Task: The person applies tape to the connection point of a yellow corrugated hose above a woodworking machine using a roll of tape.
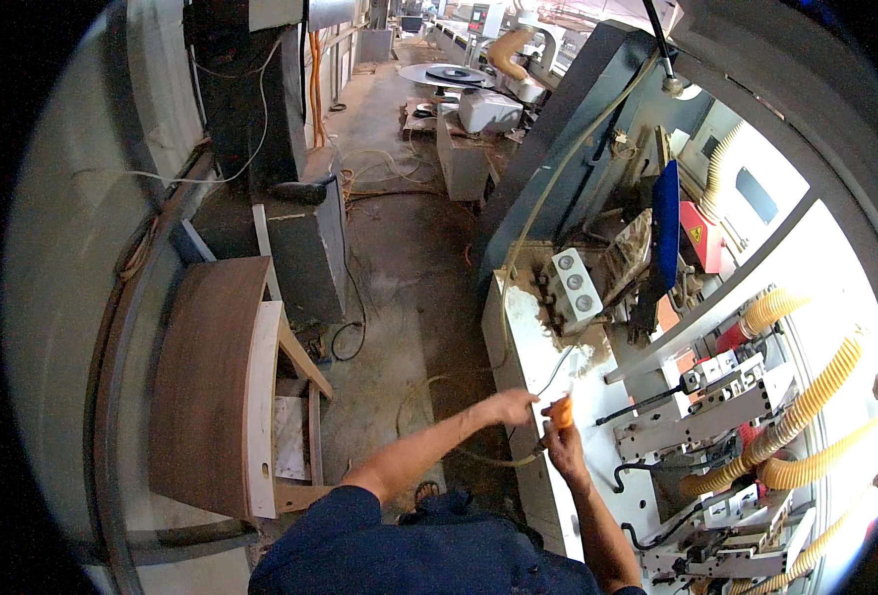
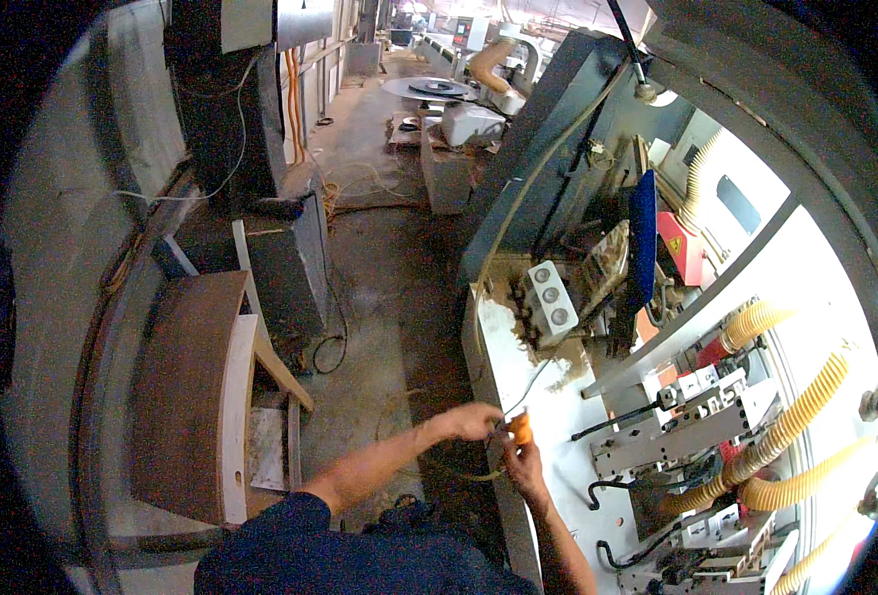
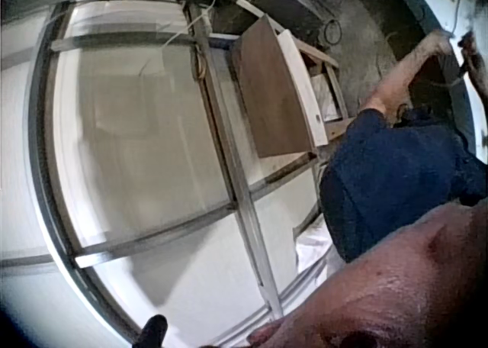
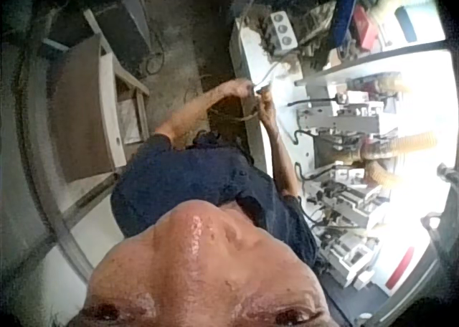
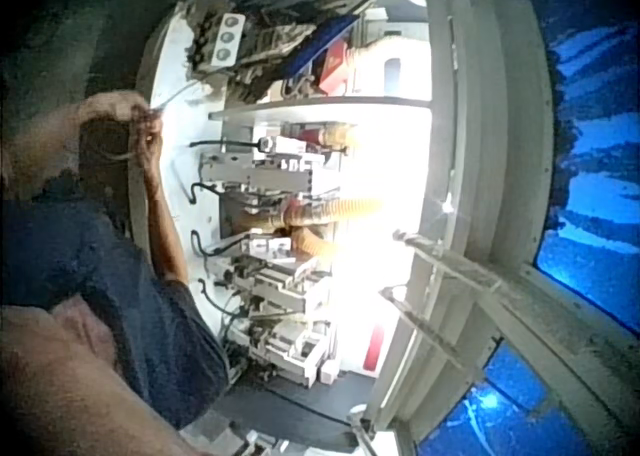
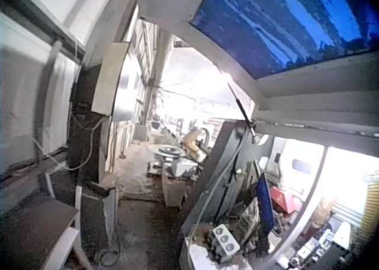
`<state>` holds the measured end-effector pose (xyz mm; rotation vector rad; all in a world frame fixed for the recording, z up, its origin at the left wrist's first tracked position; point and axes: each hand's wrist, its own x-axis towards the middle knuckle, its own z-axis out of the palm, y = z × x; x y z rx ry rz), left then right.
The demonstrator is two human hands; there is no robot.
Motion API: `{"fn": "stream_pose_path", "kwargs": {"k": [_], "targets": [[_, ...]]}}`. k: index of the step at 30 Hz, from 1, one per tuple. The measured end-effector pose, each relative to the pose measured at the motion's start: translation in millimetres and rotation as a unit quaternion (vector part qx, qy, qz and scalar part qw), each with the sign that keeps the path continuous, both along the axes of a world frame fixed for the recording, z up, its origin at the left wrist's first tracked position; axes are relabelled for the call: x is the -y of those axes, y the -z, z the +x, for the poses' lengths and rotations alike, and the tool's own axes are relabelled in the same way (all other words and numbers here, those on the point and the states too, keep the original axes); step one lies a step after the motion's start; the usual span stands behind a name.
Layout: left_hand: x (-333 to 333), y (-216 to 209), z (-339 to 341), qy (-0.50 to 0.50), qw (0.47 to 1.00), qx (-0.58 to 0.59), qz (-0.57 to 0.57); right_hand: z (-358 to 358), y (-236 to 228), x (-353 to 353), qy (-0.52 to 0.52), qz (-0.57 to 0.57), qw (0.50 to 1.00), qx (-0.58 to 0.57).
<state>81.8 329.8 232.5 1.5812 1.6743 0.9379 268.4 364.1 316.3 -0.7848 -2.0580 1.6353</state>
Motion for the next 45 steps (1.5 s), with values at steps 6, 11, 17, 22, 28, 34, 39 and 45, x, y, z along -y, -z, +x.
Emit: {"fn": "stream_pose_path", "kwargs": {"k": [6,11,17,22,28,34,39,45], "targets": [[-19,-61,-12,-0.087,0.962,-0.218,-0.141,13,-7,46,-0.322,0.193,0.92,0.115],[-23,-13,-10,-0.095,0.975,-0.149,-0.133,40,20,35,-0.148,0.051,0.967,0.2],[-49,-3,20,-0.056,0.987,0.009,-0.152,75,4,26,-0.23,-0.064,0.949,0.207],[-68,-19,24,0.05,0.999,0.02,-0.009,121,70,-20,-0.234,0.11,0.921,0.291],[-21,-26,-1,-0.119,0.787,0.59,-0.132,137,-8,-23,-0.438,0.026,0.884,0.163],[73,61,-14,-0.184,0.845,0.429,-0.259,173,32,-33,-0.298,0.01,0.875,0.38],[171,101,-15,-0.258,0.843,0.311,-0.355,187,80,1,-0.368,-0.067,0.857,0.355],[227,88,7,-0.178,0.852,0.319,-0.374,217,113,15,-0.121,-0.109,0.917,0.364]]}}
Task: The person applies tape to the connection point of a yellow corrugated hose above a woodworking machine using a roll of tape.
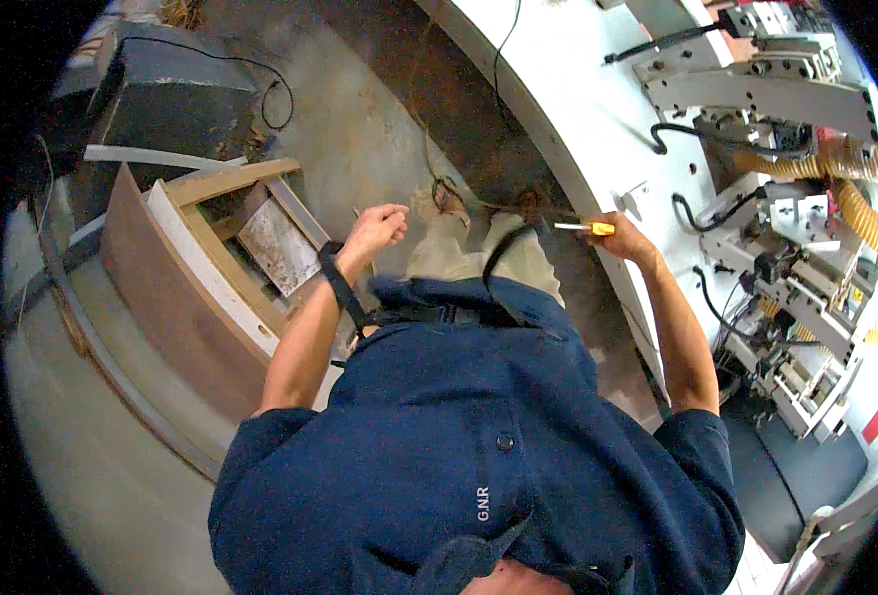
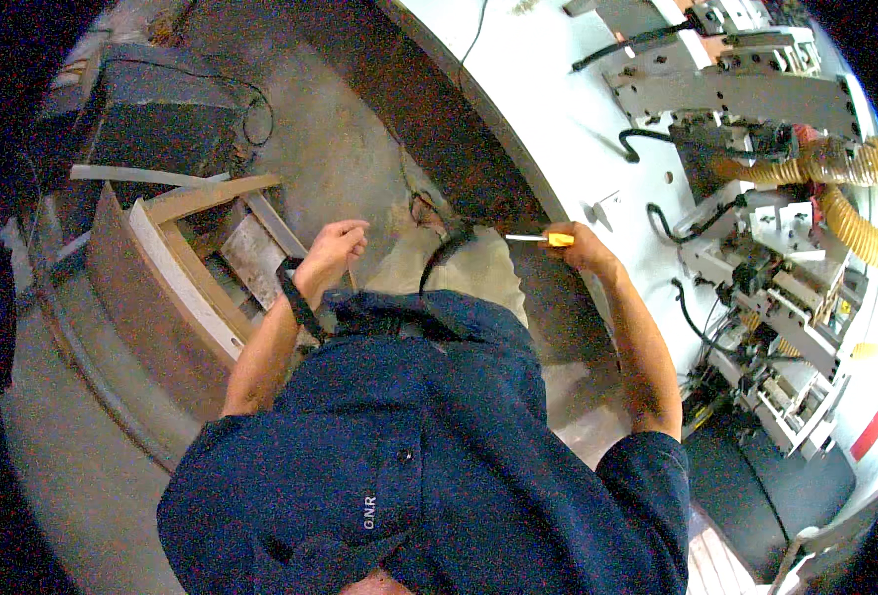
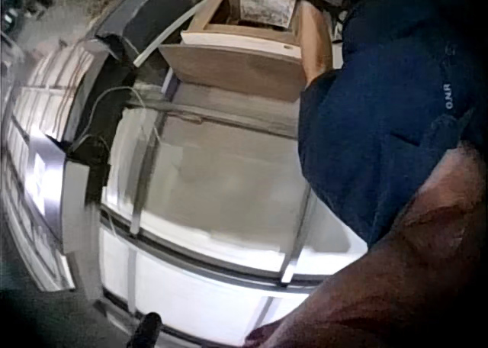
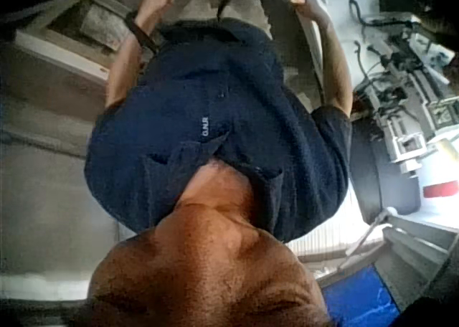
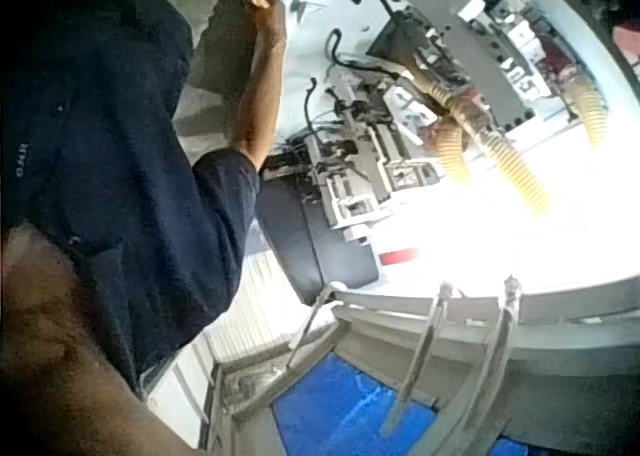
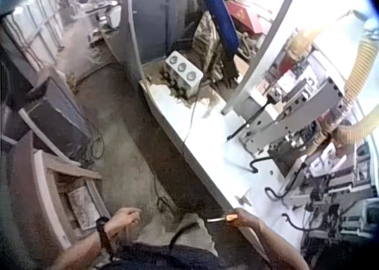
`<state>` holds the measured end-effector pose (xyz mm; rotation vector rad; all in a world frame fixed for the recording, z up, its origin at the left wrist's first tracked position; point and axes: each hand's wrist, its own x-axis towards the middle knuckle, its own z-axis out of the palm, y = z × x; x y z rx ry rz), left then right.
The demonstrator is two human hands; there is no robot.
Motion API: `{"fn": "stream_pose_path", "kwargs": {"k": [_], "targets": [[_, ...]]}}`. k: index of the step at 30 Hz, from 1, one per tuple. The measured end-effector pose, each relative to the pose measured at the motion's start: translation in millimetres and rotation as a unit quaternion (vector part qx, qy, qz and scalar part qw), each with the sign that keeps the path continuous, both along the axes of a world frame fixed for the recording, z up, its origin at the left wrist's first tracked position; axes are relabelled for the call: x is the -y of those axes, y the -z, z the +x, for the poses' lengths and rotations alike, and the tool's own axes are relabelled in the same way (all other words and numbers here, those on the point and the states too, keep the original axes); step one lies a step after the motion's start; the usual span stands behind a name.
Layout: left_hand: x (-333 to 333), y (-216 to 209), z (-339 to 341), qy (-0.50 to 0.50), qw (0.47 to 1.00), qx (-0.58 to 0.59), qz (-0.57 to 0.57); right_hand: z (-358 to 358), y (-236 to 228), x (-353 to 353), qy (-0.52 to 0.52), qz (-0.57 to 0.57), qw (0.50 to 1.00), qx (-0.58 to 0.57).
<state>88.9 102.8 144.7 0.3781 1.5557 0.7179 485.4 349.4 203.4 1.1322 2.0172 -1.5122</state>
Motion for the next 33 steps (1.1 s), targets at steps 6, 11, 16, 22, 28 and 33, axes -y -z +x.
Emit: {"fn": "stream_pose_path", "kwargs": {"k": [6,11,16,22,28,33], "targets": [[20,18,-32,0.182,0.965,-0.189,-0.009,1,-19,26,-0.045,-0.167,0.984,-0.048],[-31,-33,-20,0.256,0.931,-0.239,0.104,8,-21,43,0.325,-0.132,0.936,-0.029],[-73,-70,77,0.313,0.859,-0.221,0.34,-47,-26,73,0.38,-0.123,0.91,-0.114],[-101,-115,176,0.227,0.904,-0.059,0.358,-103,-86,111,0.52,-0.161,0.775,-0.319],[-90,-114,189,0.453,0.761,-0.041,0.462,10,-89,160,0.387,-0.204,0.83,-0.344],[-57,-142,193,0.668,0.686,0.027,0.287,120,-64,258,0.232,-0.122,0.963,-0.06]]}}
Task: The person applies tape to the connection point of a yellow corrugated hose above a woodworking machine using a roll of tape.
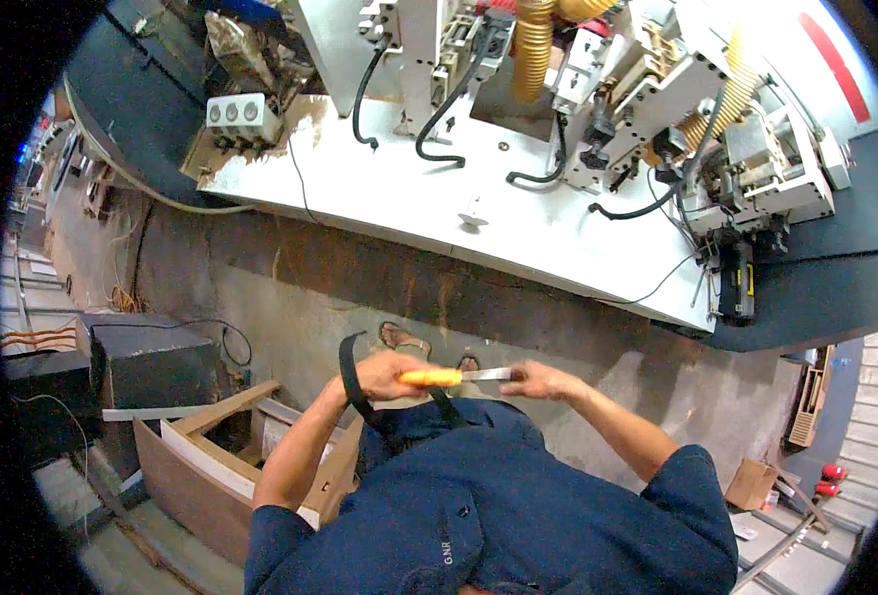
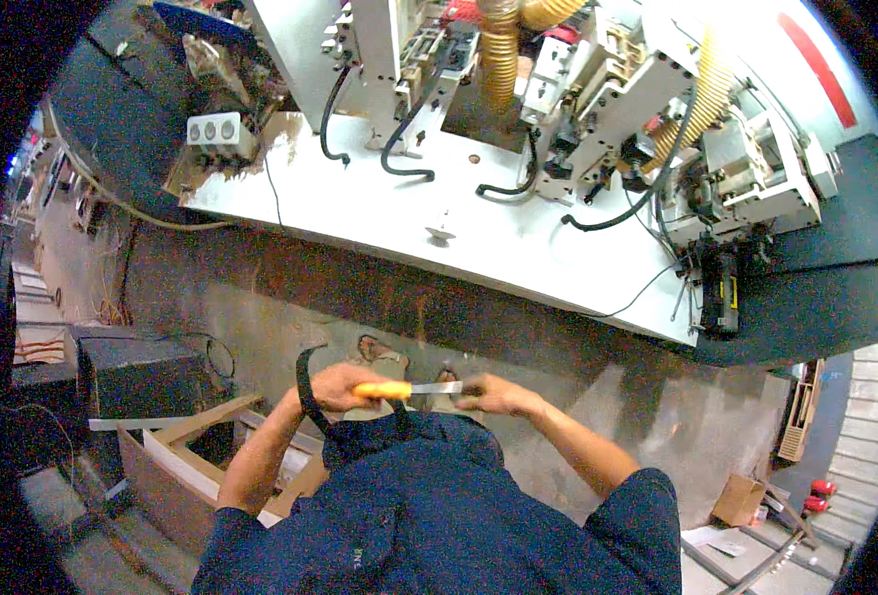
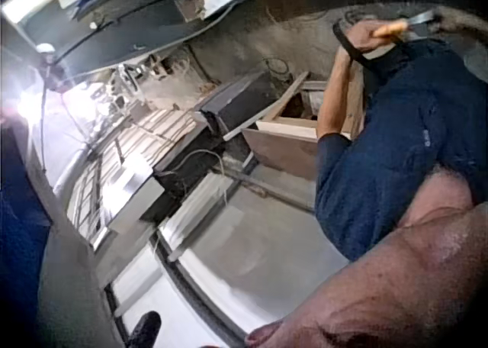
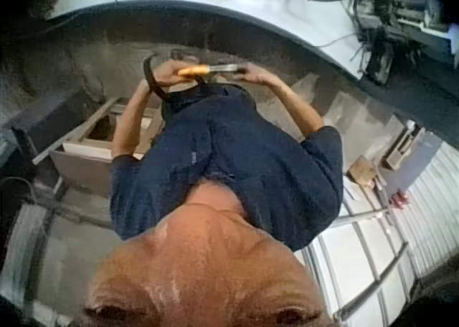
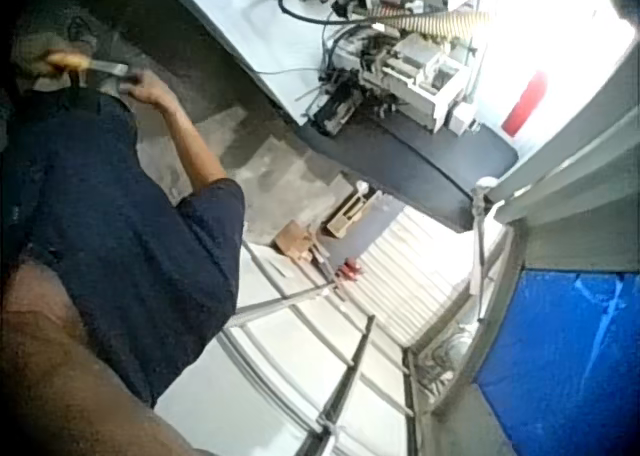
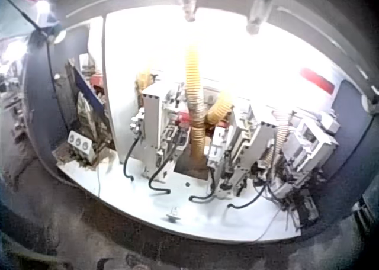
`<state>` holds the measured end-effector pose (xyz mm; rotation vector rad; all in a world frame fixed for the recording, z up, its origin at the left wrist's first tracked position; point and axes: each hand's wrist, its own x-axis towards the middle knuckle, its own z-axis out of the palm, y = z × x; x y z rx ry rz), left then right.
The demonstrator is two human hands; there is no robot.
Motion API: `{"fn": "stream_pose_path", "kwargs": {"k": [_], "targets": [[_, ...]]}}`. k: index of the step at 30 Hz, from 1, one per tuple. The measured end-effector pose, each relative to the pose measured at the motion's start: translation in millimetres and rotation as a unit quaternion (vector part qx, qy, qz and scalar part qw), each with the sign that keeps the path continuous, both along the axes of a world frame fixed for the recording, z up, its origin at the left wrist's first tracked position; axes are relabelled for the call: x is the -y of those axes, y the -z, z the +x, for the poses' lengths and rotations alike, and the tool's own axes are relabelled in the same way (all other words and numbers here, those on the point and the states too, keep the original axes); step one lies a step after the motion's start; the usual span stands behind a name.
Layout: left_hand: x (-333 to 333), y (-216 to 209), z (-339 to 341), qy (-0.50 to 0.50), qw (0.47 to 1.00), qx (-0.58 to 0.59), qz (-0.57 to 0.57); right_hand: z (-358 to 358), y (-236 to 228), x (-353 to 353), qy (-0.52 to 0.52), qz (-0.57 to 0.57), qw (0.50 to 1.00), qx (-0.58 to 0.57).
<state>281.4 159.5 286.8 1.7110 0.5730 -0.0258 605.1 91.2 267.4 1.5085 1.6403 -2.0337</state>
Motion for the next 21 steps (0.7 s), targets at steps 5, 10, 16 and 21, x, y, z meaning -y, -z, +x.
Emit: {"fn": "stream_pose_path", "kwargs": {"k": [5,10,16,21], "targets": [[11,20,-17,0.101,0.97,-0.217,0.053,71,101,105,0.132,0.024,0.983,0.124],[-3,-28,-29,0.031,0.975,-0.199,-0.089,96,118,144,0.229,0.01,0.965,0.124],[6,78,-53,-0.266,0.917,-0.29,0.057,97,116,142,0.385,-0.041,0.916,0.104],[23,130,-46,-0.327,0.894,-0.282,0.123,129,194,167,0.443,-0.027,0.895,0.041]]}}
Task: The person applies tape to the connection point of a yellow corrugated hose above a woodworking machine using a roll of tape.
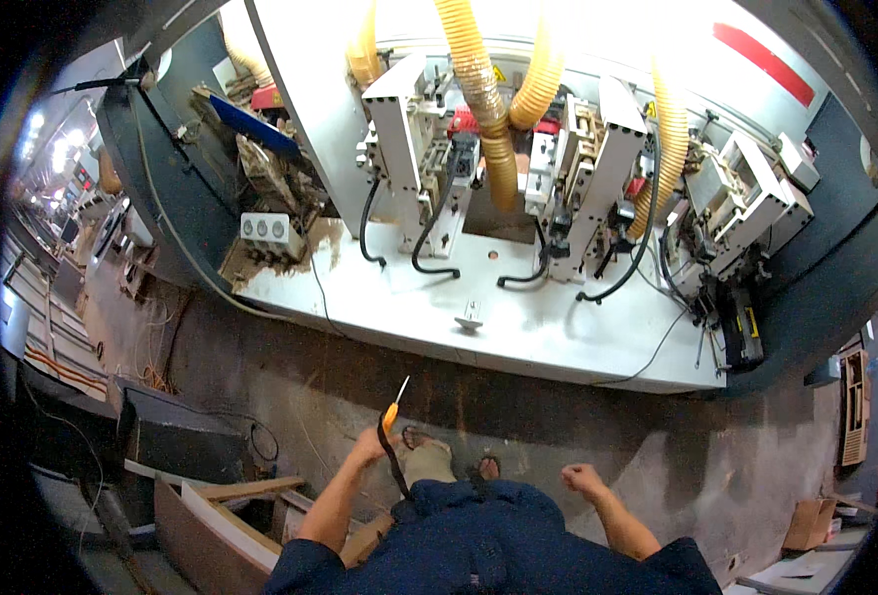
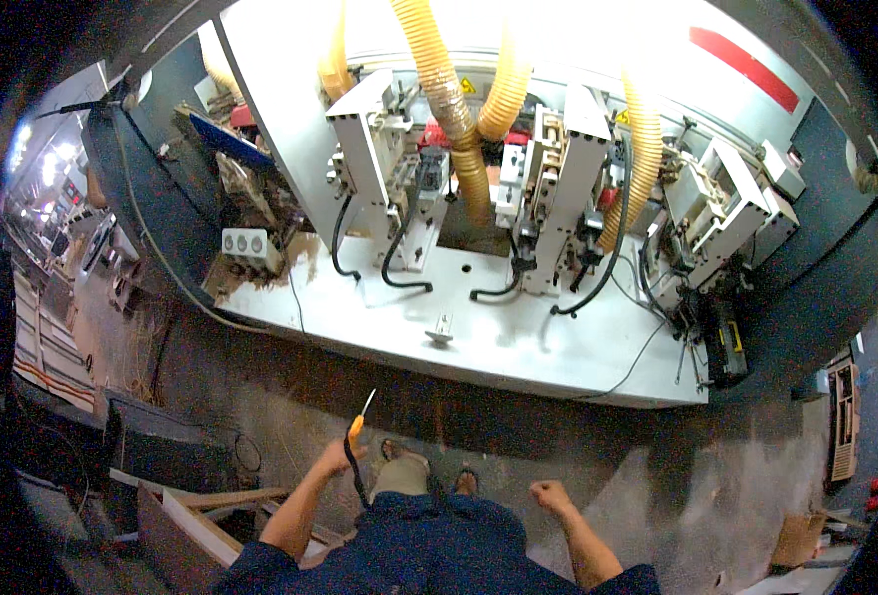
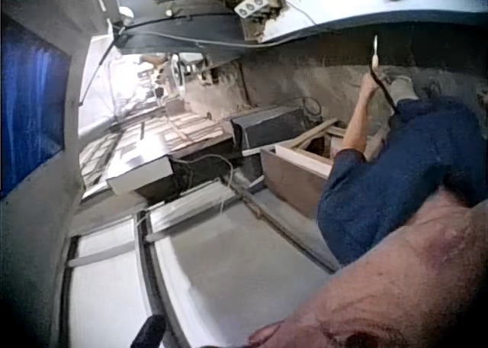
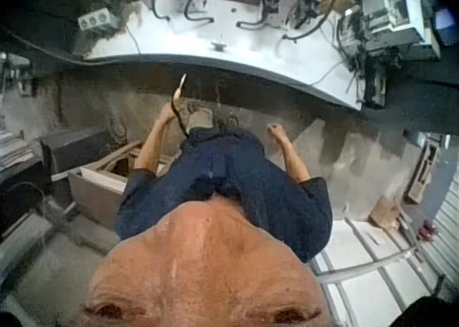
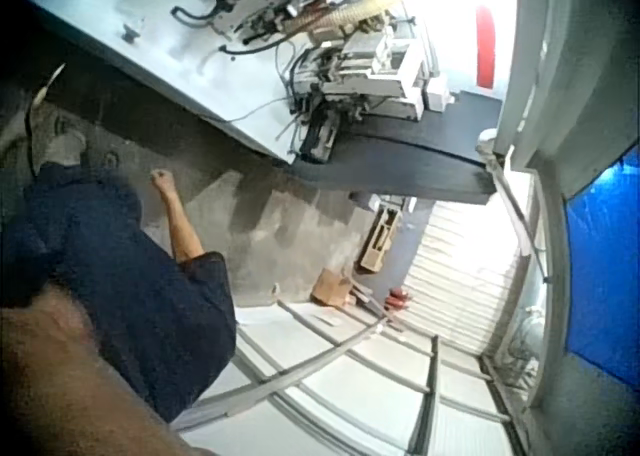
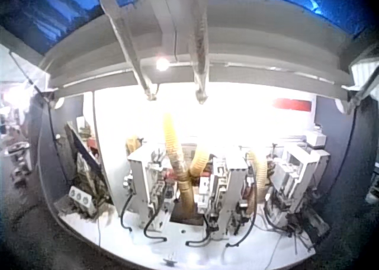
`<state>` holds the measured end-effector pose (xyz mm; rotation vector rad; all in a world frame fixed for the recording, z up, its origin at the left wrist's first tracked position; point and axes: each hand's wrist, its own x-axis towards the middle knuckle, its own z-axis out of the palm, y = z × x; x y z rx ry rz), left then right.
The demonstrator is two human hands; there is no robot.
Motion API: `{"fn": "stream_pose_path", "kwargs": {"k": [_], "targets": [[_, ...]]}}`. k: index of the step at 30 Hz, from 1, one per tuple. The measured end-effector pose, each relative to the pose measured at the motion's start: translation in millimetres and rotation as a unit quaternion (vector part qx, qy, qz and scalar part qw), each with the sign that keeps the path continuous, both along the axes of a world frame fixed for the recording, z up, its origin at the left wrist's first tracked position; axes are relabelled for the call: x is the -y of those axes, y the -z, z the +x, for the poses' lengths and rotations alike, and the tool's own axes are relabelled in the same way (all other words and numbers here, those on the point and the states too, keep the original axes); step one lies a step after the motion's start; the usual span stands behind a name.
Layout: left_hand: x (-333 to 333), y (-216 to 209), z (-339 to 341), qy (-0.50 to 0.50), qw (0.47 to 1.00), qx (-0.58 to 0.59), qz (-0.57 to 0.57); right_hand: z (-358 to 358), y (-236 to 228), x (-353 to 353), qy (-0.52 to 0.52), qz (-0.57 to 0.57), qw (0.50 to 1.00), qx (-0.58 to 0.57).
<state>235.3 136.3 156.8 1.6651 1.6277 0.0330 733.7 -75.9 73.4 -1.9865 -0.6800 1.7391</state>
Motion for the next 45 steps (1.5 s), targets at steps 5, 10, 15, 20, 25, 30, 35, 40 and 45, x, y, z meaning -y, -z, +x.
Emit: {"fn": "stream_pose_path", "kwargs": {"k": [5,10,15,20,25,30,35,40,45], "targets": [[-15,8,9,-0.189,0.95,0.138,-0.205,-2,-4,16,0.046,-0.039,0.997,0.052],[-6,67,-33,-0.314,0.884,0.294,-0.184,-18,-5,5,0.142,-0.052,0.988,-0.011],[-51,29,-30,-0.392,0.789,0.443,-0.169,-31,15,-5,0.186,-0.084,0.979,0.012],[-50,65,-49,-0.379,0.803,0.378,-0.263,-70,-22,-57,0.096,-0.056,0.993,0.034],[-44,104,-76,-0.39,0.764,0.37,-0.356,-79,-52,-112,0.064,-0.027,0.997,0.032],[-22,145,-124,-0.403,0.754,0.377,-0.356,-89,-67,-159,-0.021,0.017,0.999,0.041],[-9,129,-115,-0.303,0.89,0.131,-0.315,-102,-99,-182,-0.05,0.014,0.997,0.06],[-48,107,-148,-0.387,0.869,0.213,-0.225,-118,-91,-198,-0.129,-0.066,0.981,0.132],[-57,106,-156,-0.416,0.858,0.18,-0.242,-137,-112,-241,-0.218,-0.048,0.961,0.165]]}}
